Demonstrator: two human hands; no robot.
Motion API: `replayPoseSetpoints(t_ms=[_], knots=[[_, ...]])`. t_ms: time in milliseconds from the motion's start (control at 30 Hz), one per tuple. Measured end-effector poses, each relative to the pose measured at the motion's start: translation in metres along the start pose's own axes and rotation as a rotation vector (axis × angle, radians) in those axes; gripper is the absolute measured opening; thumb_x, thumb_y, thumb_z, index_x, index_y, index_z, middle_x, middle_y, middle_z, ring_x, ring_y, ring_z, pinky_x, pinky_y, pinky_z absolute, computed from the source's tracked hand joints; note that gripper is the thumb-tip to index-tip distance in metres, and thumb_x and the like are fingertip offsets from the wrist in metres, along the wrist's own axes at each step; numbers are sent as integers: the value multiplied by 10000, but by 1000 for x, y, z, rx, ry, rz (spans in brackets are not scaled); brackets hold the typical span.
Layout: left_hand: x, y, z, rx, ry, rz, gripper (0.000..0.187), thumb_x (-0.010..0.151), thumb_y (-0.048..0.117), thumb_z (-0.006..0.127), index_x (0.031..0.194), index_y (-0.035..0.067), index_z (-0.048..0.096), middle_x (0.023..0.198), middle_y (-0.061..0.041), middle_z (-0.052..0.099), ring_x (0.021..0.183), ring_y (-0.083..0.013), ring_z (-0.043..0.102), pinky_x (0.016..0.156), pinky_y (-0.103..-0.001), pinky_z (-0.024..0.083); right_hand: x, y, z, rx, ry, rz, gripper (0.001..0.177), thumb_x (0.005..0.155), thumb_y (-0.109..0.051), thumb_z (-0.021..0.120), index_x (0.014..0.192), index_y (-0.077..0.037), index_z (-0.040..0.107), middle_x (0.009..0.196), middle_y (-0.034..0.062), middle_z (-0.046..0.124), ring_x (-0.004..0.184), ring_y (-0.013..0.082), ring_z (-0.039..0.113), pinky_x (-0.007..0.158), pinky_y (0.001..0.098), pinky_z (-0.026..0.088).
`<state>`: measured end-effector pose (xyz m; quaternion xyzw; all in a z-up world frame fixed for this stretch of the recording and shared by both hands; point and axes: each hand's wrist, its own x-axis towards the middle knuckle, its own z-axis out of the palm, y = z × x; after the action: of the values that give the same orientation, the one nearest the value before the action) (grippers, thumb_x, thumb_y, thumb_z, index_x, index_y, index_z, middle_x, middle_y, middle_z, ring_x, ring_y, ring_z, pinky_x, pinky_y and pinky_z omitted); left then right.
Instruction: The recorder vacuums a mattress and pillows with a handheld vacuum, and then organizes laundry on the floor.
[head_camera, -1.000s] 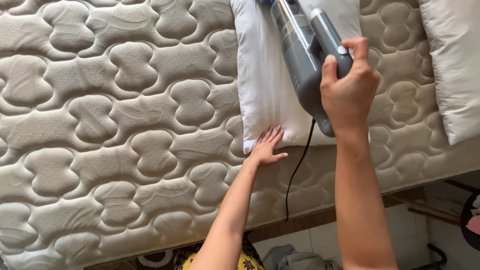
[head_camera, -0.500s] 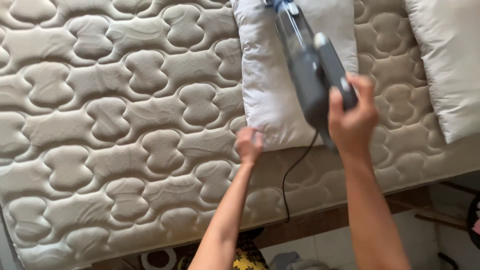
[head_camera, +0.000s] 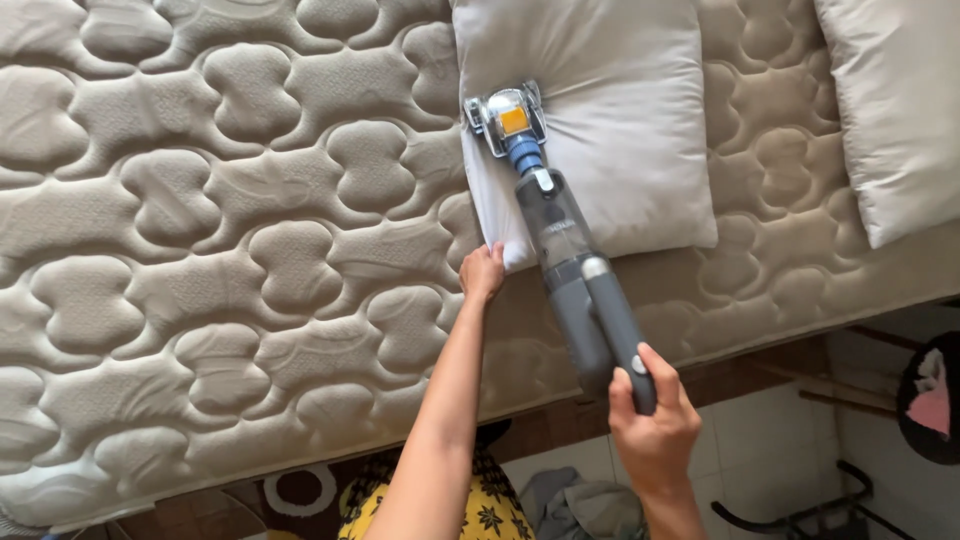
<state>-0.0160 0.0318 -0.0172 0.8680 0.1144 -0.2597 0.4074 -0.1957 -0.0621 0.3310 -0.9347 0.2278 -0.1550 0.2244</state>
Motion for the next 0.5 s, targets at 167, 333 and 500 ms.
replayPoseSetpoints(t_ms=[167,333,500], knots=[[-3,0,-11,72,7,69,468,1008,474,487,1037,93,757,994,-235,737,983,-436,690,888,-545,514,27,-25,24,-8,31,-98,372,930,-143,750,1274,-85,620,989,188,718,870,346,731,737,409,587],[-2,2,-14,51,-12,62,446,1000,467,482,1059,121,758,983,-228,738,969,-434,691,872,-548,515,48,-40,38,-16,29,-125,370,934,-125,747,1275,-80,611,973,193,713,849,365,723,727,427,578],[-3,6,-21,58,-35,62,443,1005,467,478,1085,132,757,997,-232,734,987,-442,686,888,-546,513,62,-50,52,-11,58,-148,359,953,-117,742,1284,-87,607,959,191,709,842,372,719,726,443,567]])
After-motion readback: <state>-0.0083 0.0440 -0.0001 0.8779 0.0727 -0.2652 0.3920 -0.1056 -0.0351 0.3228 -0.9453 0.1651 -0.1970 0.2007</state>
